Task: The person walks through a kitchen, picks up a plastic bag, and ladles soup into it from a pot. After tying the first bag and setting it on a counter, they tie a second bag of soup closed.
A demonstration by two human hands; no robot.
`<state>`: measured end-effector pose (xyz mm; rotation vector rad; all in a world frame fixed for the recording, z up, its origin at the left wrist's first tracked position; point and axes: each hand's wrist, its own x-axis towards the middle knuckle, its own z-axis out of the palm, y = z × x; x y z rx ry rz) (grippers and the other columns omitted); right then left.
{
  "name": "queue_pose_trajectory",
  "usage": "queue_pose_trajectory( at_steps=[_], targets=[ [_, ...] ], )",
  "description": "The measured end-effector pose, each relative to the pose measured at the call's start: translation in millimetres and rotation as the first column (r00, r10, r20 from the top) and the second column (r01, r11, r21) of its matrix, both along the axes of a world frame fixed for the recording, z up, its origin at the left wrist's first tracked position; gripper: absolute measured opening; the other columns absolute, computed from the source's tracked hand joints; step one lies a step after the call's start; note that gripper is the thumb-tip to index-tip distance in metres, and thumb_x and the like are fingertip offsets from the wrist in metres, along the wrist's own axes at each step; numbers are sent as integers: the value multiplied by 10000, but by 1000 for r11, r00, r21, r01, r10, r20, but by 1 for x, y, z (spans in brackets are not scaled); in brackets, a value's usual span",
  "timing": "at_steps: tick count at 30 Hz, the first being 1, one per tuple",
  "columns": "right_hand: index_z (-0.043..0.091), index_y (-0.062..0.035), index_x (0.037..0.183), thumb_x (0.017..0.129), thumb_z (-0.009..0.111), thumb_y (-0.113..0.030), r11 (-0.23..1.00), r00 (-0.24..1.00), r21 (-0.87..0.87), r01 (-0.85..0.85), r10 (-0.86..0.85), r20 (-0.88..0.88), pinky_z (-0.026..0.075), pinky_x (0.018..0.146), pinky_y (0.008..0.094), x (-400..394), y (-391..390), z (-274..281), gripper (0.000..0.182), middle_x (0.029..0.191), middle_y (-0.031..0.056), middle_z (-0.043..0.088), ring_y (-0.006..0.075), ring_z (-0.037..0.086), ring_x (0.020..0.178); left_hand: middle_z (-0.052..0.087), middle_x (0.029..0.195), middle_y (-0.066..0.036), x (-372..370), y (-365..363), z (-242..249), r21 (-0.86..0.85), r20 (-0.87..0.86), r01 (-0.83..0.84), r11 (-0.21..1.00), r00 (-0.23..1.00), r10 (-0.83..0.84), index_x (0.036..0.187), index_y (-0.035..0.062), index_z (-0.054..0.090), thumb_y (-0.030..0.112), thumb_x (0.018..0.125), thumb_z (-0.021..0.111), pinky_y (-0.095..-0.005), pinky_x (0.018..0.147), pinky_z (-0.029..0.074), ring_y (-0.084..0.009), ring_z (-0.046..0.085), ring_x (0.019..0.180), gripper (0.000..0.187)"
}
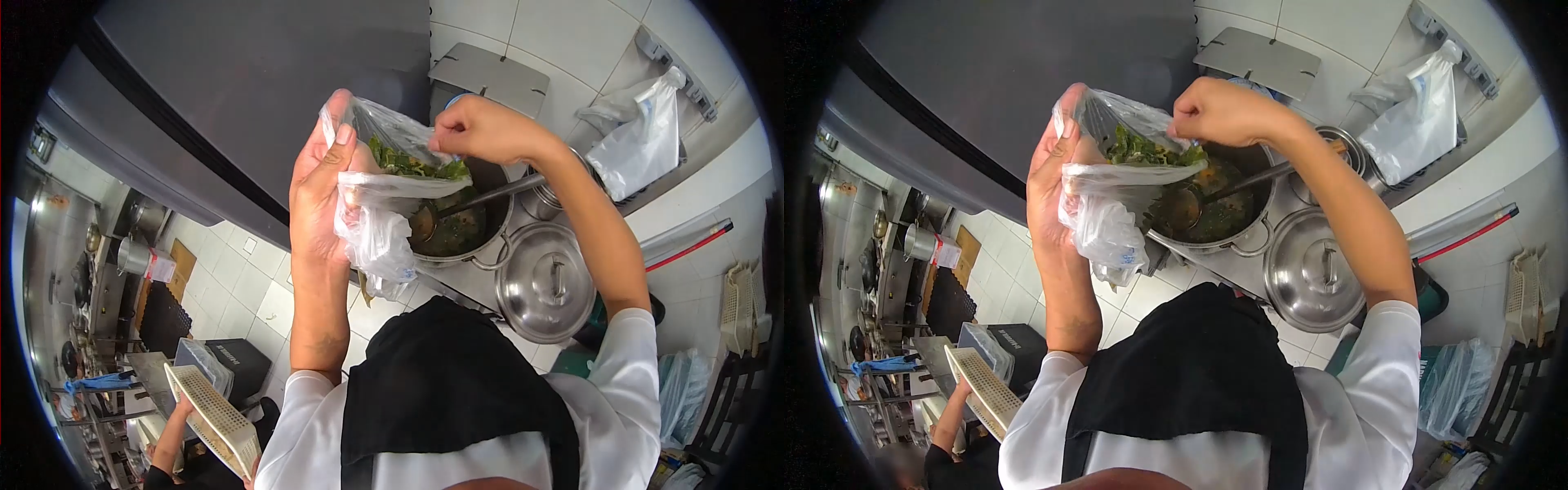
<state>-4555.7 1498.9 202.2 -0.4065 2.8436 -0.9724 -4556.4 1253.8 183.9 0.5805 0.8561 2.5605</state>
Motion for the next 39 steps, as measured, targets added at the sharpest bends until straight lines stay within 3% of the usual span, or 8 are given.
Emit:
queue_pose_trajectory(
  at_steps=[10, 12, 14, 22, 25, 33, 35, 39],
  targets=[
    [670, -74, 790, 942, 657, -211, 682, 992, -724, 99, -127, 16, 464, 732, 231, 13, -3, 54, 205, 781, -30, 622, 66, 567, 748, 561, 591, 2, -5, -36, 11, -316, -251, -396, 862, 911, 326, 1133, -51, 679, 211, 1008, 614, -204, 394, 310, -36, 443, 422, 297],
    [695, -28, 906, 950, 655, -211, 680, 975, -733, 38, -187, -123, 485, 792, 243, 11, -12, 65, 192, 854, -21, 657, 77, 607, 829, 586, 614, 4, -3, -47, 26, -440, -432, -613, 656, 785, 444, 1052, -40, 725, 211, 991, 640, -202, 412, 322, -34, 455, 446, 271],
    [643, -66, 714, 963, 619, -130, 808, 949, -576, 122, -266, -171, 369, 552, 228, 14, -26, 85, 258, 666, -9, 573, 85, 465, 565, 594, 623, 4, 0, -56, 26, -470, -458, -610, 639, 787, 414, 1074, -35, 729, 182, 989, 638, -204, 437, 347, -38, 467, 471, 251],
    [661, -35, 747, 990, 594, -184, 724, 985, -687, -65, -63, -159, 379, 584, 236, 46, -77, 85, 293, 664, -22, 569, 70, 464, 601, 581, 632, -1, 45, -73, 32, -435, -531, -613, 659, 766, 363, 1305, -55, 609, 201, 988, 645, -210, 475, 398, -48, 503, 515, 409],
    [687, -9, 762, 964, 614, -197, 924, 949, -315, -217, 124, -290, 392, 547, 287, 56, -115, 92, 285, 629, 9, 589, 85, 475, 571, 601, 735, -1, 74, -61, 42, -579, -570, -597, 555, 783, 249, 1311, -62, 599, 222, 972, 670, -211, 487, 419, -48, 509, 555, 448],
    [695, 28, 773, 919, 637, -212, 702, 783, -349, -620, 531, -323, 475, 586, 374, 90, -174, 52, 287, 622, 152, 627, 185, 579, 571, 609, 670, 13, 193, -70, -3, -618, -450, -744, 253, 599, 663, 1035, -14, 681, 233, 975, 666, -199, 475, 379, -35, 510, 528, 254],
    [726, 18, 854, 932, 624, -210, 438, 574, -394, -808, 733, -364, 484, 596, 353, 108, -171, 49, 261, 645, 127, 659, 196, 593, 591, 615, 646, 1, 232, -71, -10, -556, -402, -807, 201, 472, 784, 979, -13, 680, 200, 990, 640, -202, 468, 365, -47, 500, 509, 217],
    [623, 16, 1221, 865, 763, -176, 254, 365, -294, -922, 824, -433, 476, 952, 290, 114, -170, 8, 428, 1087, 56, 675, 151, 625, 1038, 555, 668, 28, 311, -111, -12, -483, -291, -798, 360, 534, 794, 950, 17, 652, 239, 1013, 595, -207, 480, 375, -40, 481, 525, 238]
  ],
)
